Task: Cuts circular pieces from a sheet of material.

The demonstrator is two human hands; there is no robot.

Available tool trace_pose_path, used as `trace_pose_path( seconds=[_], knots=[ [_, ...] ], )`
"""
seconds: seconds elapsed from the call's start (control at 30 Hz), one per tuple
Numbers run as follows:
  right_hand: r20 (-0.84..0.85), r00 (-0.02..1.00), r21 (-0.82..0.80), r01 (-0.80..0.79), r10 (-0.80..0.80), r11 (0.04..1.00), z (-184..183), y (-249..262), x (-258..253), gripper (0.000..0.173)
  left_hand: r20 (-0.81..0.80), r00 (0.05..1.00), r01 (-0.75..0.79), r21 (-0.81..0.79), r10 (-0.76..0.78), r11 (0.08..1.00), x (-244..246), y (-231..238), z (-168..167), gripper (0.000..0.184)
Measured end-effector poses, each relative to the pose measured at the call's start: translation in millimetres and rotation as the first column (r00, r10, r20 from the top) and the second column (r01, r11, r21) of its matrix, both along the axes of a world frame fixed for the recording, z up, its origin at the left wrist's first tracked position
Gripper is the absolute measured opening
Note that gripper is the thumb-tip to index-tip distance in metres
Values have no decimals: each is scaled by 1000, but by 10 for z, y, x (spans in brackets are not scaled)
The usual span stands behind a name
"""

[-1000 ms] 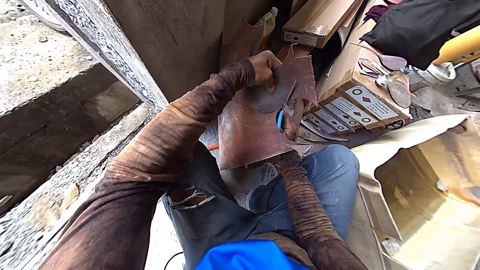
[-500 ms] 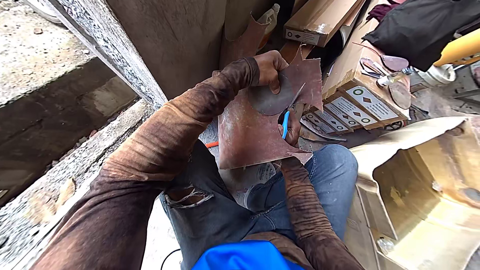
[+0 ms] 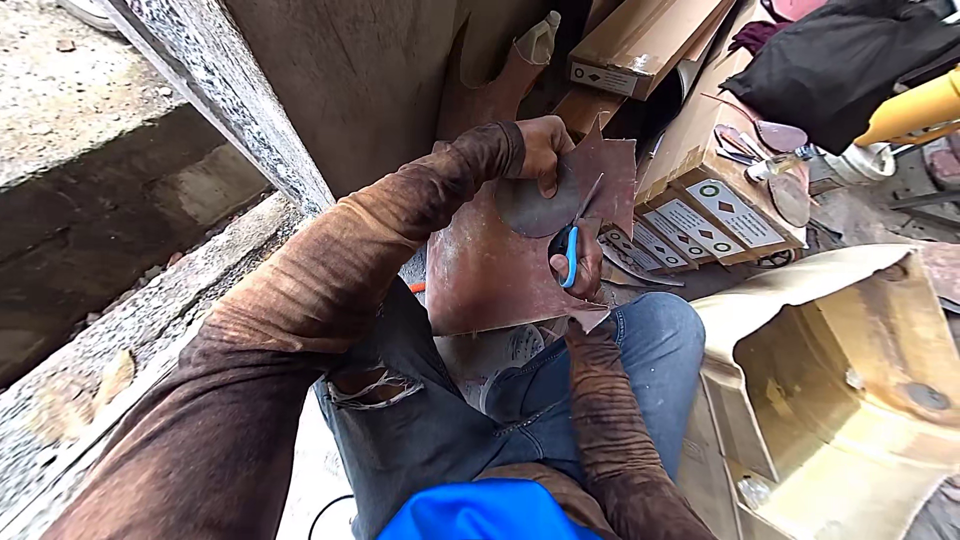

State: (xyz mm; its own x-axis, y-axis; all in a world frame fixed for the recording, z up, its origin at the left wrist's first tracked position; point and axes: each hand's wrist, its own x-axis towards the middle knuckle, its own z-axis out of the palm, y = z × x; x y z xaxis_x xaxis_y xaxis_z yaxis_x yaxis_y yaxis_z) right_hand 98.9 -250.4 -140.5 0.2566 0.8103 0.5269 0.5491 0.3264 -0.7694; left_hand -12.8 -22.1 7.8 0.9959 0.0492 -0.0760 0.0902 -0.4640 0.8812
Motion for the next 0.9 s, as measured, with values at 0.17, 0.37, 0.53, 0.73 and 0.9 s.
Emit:
trace_pose_path(
  seconds=[0.17, 0.37, 0.53, 0.73, 0.9],
  knots=[
    [50, 997, -59, 69, -66, 996, 74, -32, -3, 76, -11, 1000, -11, 27, 11, 1000, -19, 3, -12, 19],
    [90, 987, -54, 141, -136, 989, 18, -48, -14, 66, 7, 1000, -27, 46, 27, 999, -39, 33, -37, 20],
    [134, 982, -90, 143, -130, 986, 15, -40, -7, 56, 16, 998, -56, 70, 55, 996, -40, 81, -67, 26],
    [-22, 999, -179, -41, 38, 983, 95, -80, 102, 74, -23, 1000, -10, 242, 17, 970, -33, 41, -63, 34],
    [-15, 1000, -189, -27, 24, 982, 172, -128, 98, 73, 31, 999, 12, 215, -19, 976, -29, 38, -94, 50]
  ],
)
